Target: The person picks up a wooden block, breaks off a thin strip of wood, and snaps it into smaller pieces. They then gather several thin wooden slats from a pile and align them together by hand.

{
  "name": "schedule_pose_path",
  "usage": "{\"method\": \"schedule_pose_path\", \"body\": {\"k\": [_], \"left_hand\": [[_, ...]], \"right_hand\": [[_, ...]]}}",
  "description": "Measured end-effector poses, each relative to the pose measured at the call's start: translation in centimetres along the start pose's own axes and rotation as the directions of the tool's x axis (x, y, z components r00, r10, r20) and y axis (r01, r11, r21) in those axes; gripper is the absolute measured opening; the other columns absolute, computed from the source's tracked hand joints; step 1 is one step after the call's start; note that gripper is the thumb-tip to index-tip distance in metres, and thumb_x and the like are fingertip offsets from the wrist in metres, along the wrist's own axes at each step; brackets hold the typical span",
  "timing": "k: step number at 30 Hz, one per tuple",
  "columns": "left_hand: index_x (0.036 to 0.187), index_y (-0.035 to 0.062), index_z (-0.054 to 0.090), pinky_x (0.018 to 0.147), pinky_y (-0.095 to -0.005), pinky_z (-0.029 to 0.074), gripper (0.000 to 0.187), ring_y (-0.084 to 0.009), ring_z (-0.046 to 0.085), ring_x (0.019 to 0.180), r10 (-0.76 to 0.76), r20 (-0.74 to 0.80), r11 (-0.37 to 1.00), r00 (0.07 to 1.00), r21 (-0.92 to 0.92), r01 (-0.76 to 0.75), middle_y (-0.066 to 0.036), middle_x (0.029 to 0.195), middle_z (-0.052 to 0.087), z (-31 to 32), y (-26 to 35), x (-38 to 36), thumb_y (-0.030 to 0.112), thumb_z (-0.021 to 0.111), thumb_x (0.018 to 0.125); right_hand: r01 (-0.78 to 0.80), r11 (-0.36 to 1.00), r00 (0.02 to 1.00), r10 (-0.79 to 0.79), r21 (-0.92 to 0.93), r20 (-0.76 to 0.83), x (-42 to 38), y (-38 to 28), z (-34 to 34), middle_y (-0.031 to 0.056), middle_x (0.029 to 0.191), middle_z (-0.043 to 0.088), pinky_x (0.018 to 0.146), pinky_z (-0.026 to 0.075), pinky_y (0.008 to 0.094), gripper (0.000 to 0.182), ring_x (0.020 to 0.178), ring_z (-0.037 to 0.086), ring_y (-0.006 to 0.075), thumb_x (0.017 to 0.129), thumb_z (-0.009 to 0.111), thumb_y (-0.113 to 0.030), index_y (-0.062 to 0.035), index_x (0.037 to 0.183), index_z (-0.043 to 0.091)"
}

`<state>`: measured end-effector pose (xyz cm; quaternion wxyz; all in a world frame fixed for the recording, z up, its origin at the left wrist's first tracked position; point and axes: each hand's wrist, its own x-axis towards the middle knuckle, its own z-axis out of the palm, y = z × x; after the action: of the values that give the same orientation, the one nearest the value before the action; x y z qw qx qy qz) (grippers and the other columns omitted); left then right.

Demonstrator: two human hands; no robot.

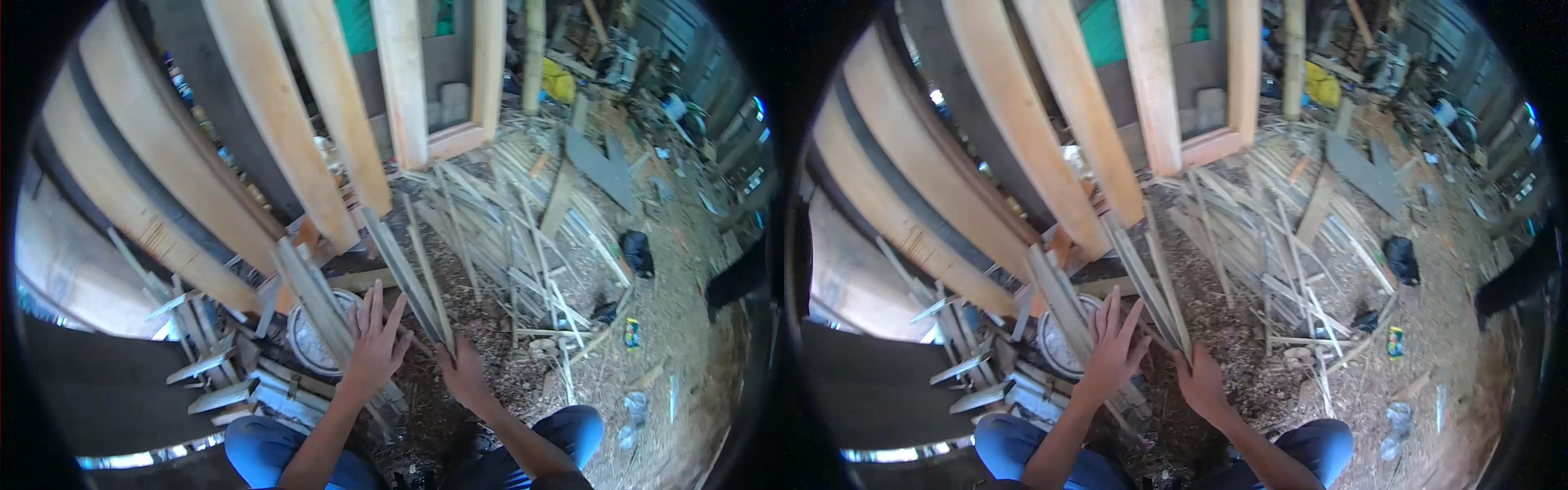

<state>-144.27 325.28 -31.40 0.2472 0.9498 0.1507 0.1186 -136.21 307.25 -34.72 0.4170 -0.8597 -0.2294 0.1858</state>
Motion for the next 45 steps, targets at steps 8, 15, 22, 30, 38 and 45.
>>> {"method": "schedule_pose_path", "body": {"k": [8,15,22,30,38,45], "left_hand": [[0.159,0.0067,0.028,0.122,-0.0594,0.012,0.078,-0.0478,0.016,0.152,-0.273,-0.153,0.960,0.950,0.024,0.280,-0.031,0.163,0.020,-2.3,-3.1,-3.9,0.022,0.067,0.094],[0.158,0.0026,0.028,0.122,-0.0585,0.015,0.077,-0.0461,0.014,0.154,-0.386,-0.140,0.922,0.912,-0.023,0.387,-0.030,0.164,0.019,-1.9,-6.0,-4.4,0.025,0.065,0.095],[0.156,0.0016,0.032,0.121,-0.0575,0.017,0.074,-0.0453,0.018,0.154,-0.383,-0.066,0.917,0.921,0.089,0.388,-0.029,0.164,0.022,-0.9,-7.1,-5.0,0.027,0.065,0.094],[0.159,0.0051,0.030,0.121,-0.0560,0.020,0.078,-0.0443,0.017,0.154,-0.371,-0.038,0.924,0.928,0.089,0.373,-0.030,0.165,0.020,-1.1,-7.4,-5.7,0.031,0.066,0.094],[0.160,0.0033,0.026,0.122,-0.0528,0.020,0.084,-0.0425,0.017,0.154,-0.376,-0.058,0.922,0.925,0.080,0.380,-0.029,0.165,0.019,-1.8,-7.1,-5.2,0.033,0.068,0.093],[0.159,-0.0005,0.025,0.122,-0.0523,0.021,0.083,-0.0398,0.019,0.155,-0.415,-0.058,0.909,0.908,0.015,0.417,-0.025,0.166,0.021,-1.5,-6.8,-5.0,0.029,0.066,0.093]], "right_hand": [[0.122,0.965,0.975,-0.160,0.233,0.153,-1.4,-2.8,1.8,0.0190,0.074,0.064,0.062,0.047,0.0458,0.032,0.066,0.065,0.0367,0.105,0.058,-0.029,0.0029,0.111,0.061],[0.082,0.963,0.968,-0.138,0.258,0.208,-1.8,-3.9,5.3,0.0201,0.076,0.063,0.064,0.046,0.0444,0.028,0.066,0.060,0.0338,0.104,0.060,-0.025,0.0017,0.099,0.058],[0.138,0.962,0.953,-0.194,0.237,0.233,-0.4,-2.2,8.1,0.0215,0.084,0.064,0.074,0.049,0.0450,0.024,0.078,0.063,0.0399,0.102,0.062,-0.021,0.0008,0.112,0.062],[0.205,0.972,0.953,-0.225,0.117,0.202,1.4,-3.1,8.2,0.0238,0.105,0.062,0.083,0.049,0.0474,0.029,0.097,0.062,0.0442,0.100,0.063,-0.020,0.0026,0.117,0.061],[0.234,0.972,0.959,-0.230,-0.004,0.165,1.3,-4.5,7.8,0.0196,0.104,0.054,0.082,0.048,0.0454,0.032,0.093,0.059,0.0373,0.098,0.064,-0.014,0.0027,0.125,0.062],[0.360,0.933,0.923,-0.353,-0.021,0.155,-0.2,-5.5,7.7,0.0191,0.108,0.054,0.085,0.049,0.0453,0.045,0.099,0.059,0.0377,0.094,0.066,-0.009,0.0033,0.136,0.057]]}}
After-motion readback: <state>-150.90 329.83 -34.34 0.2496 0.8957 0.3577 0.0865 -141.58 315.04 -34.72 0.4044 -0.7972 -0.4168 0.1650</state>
